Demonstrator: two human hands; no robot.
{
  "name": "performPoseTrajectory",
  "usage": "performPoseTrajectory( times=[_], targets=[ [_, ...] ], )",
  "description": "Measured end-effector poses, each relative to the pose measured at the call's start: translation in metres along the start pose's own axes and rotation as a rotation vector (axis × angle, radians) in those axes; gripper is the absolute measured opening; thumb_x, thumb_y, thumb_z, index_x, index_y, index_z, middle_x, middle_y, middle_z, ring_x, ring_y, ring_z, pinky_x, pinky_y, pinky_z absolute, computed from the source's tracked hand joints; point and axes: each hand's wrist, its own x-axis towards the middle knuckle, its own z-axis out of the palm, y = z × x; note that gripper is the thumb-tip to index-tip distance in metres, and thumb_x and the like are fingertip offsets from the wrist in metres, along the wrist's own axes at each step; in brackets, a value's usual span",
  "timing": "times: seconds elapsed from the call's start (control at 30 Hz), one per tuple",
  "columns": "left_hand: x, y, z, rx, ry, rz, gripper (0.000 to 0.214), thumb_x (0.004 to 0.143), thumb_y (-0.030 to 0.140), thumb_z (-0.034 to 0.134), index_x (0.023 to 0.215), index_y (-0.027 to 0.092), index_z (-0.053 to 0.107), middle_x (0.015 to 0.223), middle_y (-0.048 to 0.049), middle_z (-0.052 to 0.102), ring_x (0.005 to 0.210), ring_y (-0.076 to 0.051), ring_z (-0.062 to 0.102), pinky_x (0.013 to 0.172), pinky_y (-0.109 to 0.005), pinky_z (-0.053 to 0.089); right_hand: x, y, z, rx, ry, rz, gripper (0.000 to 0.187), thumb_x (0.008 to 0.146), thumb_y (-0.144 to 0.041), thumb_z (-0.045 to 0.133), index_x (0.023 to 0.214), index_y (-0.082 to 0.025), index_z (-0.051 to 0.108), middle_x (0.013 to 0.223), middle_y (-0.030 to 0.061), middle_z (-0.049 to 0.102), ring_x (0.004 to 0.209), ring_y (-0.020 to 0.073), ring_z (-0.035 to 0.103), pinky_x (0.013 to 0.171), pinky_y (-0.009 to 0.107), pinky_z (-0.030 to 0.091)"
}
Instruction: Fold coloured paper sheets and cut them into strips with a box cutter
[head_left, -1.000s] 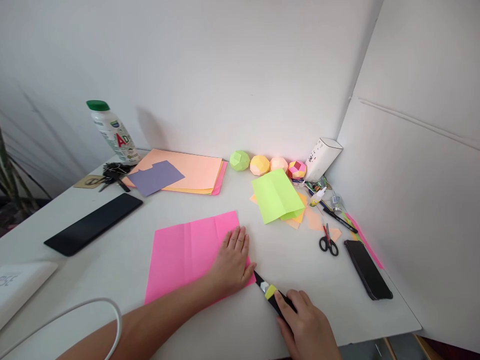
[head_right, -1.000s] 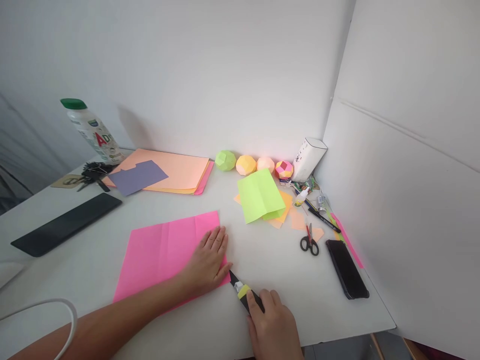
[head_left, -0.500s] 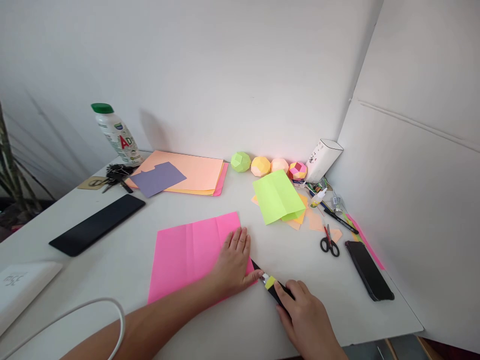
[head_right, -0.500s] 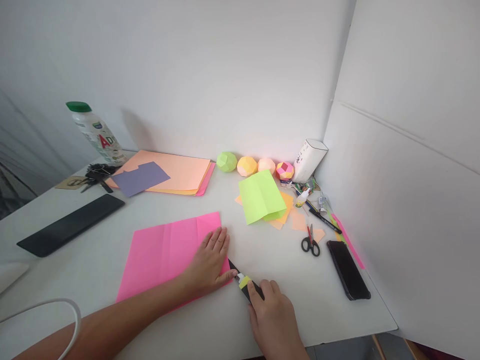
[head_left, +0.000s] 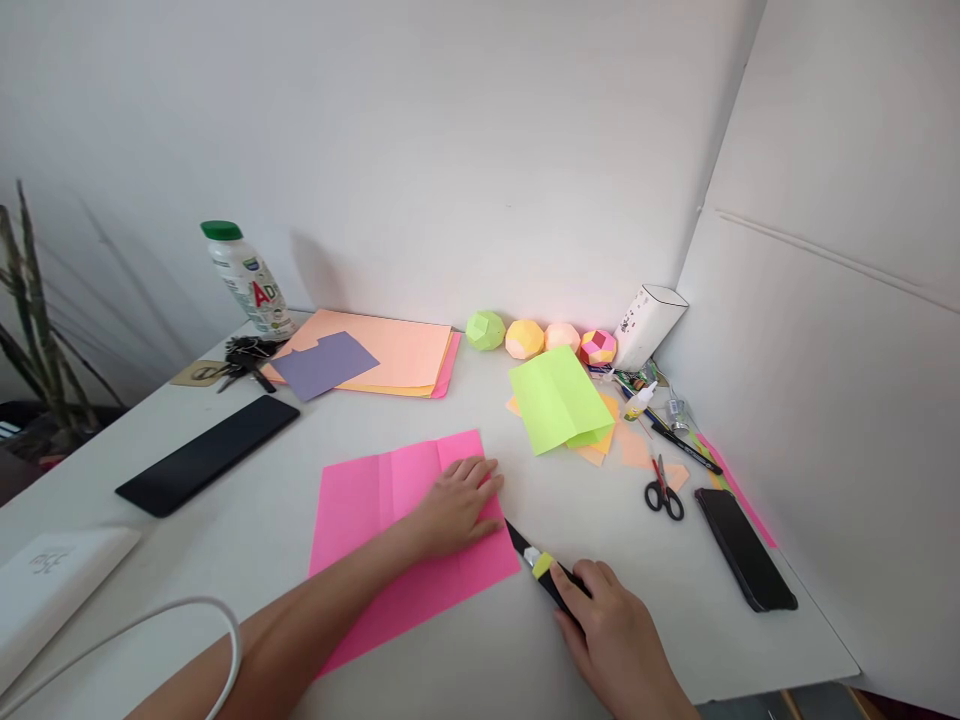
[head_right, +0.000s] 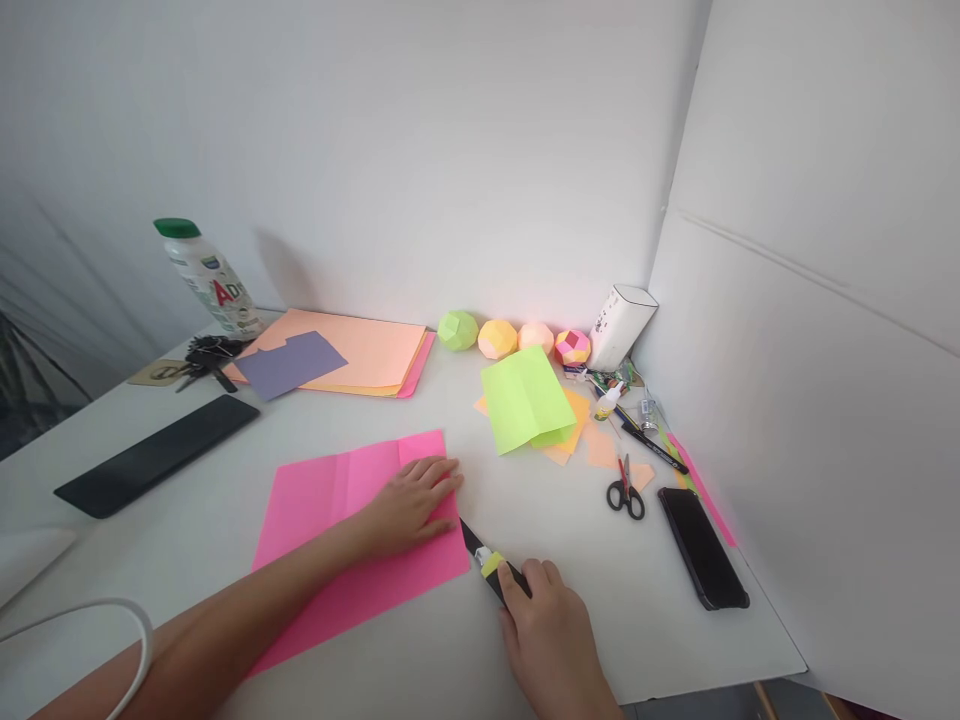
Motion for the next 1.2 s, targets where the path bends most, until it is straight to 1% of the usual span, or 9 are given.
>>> performPoseTrajectory(
  times=[0.1,0.17,0.23,0.43,0.67,0.77,0.87,1.1,1.2],
  targets=[
    [0.004,-0.011,0.002,-0.005,-0.014,-0.013,0.078,0.083,0.072,0.034,0.140,0.019,0.042,0.150,-0.0133,0.029,0.138,-0.034,0.022,0.110,-0.046,0.019,0.000,0.001,0.000,-0.004,0.000,-0.008,0.041,0.077,-0.009,0.053,0.117,-0.016,0.062,0.089,0.0089,0.063,0.077,0.0195,0.061,0.059,0.027,0.055],
    [0.007,-0.014,0.005,0.007,-0.032,-0.016,0.089,0.080,0.077,0.031,0.143,0.014,0.034,0.152,-0.0165,0.022,0.140,-0.034,0.015,0.111,-0.047,0.014,0.000,0.001,0.001,-0.008,0.005,-0.014,0.041,0.077,-0.009,0.052,0.117,-0.016,0.062,0.089,0.0090,0.063,0.077,0.0192,0.061,0.059,0.027,0.055],
    [0.008,-0.015,0.008,0.023,-0.048,-0.018,0.095,0.079,0.078,0.029,0.144,0.009,0.030,0.152,-0.0183,0.019,0.141,-0.033,0.012,0.112,-0.045,0.011,0.000,0.002,0.001,-0.010,0.010,-0.020,0.041,0.078,-0.009,0.051,0.117,-0.016,0.062,0.089,0.0091,0.063,0.076,0.0191,0.061,0.058,0.026,0.055],
    [0.009,-0.015,0.007,0.000,-0.085,-0.023,0.099,0.079,0.077,0.027,0.146,0.004,0.023,0.153,-0.0187,0.011,0.142,-0.031,0.007,0.113,-0.043,0.006,0.002,0.002,0.004,-0.024,-0.005,-0.017,0.042,0.078,-0.010,0.054,0.119,-0.017,0.061,0.090,0.0091,0.063,0.078,0.0196,0.061,0.058,0.026,0.055],
    [0.008,-0.013,0.000,-0.059,-0.113,-0.047,0.099,0.079,0.076,0.027,0.146,0.003,0.020,0.153,-0.0172,0.007,0.142,-0.030,0.003,0.114,-0.041,0.003,0.017,0.001,0.000,-0.032,-0.122,0.034,0.043,0.079,-0.010,0.056,0.122,-0.018,0.060,0.094,0.0101,0.063,0.083,0.0211,0.062,0.062,0.028,0.055],
    [0.009,-0.012,-0.004,-0.084,-0.133,-0.085,0.104,0.076,0.078,0.030,0.147,0.003,0.017,0.153,-0.0175,0.004,0.142,-0.030,0.002,0.114,-0.040,0.005,0.027,0.000,-0.001,-0.024,-0.168,0.062,0.043,0.081,-0.012,0.055,0.123,-0.020,0.059,0.097,0.0104,0.063,0.087,0.0216,0.061,0.065,0.029,0.055],
    [0.011,-0.011,-0.007,-0.112,-0.159,-0.122,0.111,0.072,0.080,0.032,0.146,-0.001,0.016,0.152,-0.0196,0.000,0.141,-0.032,0.001,0.114,-0.041,0.007,0.036,0.000,-0.002,-0.003,-0.213,0.093,0.044,0.082,-0.013,0.055,0.125,-0.019,0.058,0.099,0.0108,0.062,0.088,0.0221,0.061,0.067,0.030,0.054],
    [0.013,-0.011,-0.006,-0.101,-0.137,-0.152,0.120,0.064,0.087,0.037,0.145,0.000,0.021,0.152,-0.0215,0.002,0.140,-0.036,-0.004,0.113,-0.047,0.001,0.054,0.000,-0.006,0.032,-0.279,0.131,0.045,0.084,-0.014,0.052,0.128,-0.020,0.056,0.100,0.0104,0.062,0.090,0.0228,0.060,0.070,0.032,0.053],
    [0.014,-0.012,-0.003,-0.092,-0.129,-0.151,0.123,0.062,0.089,0.035,0.145,-0.001,0.020,0.152,-0.0222,0.002,0.140,-0.036,-0.003,0.113,-0.047,0.000,0.061,0.000,-0.006,0.023,-0.303,0.135,0.045,0.085,-0.015,0.051,0.129,-0.020,0.055,0.101,0.0104,0.061,0.091,0.0230,0.059,0.071,0.032,0.051]
  ],
)
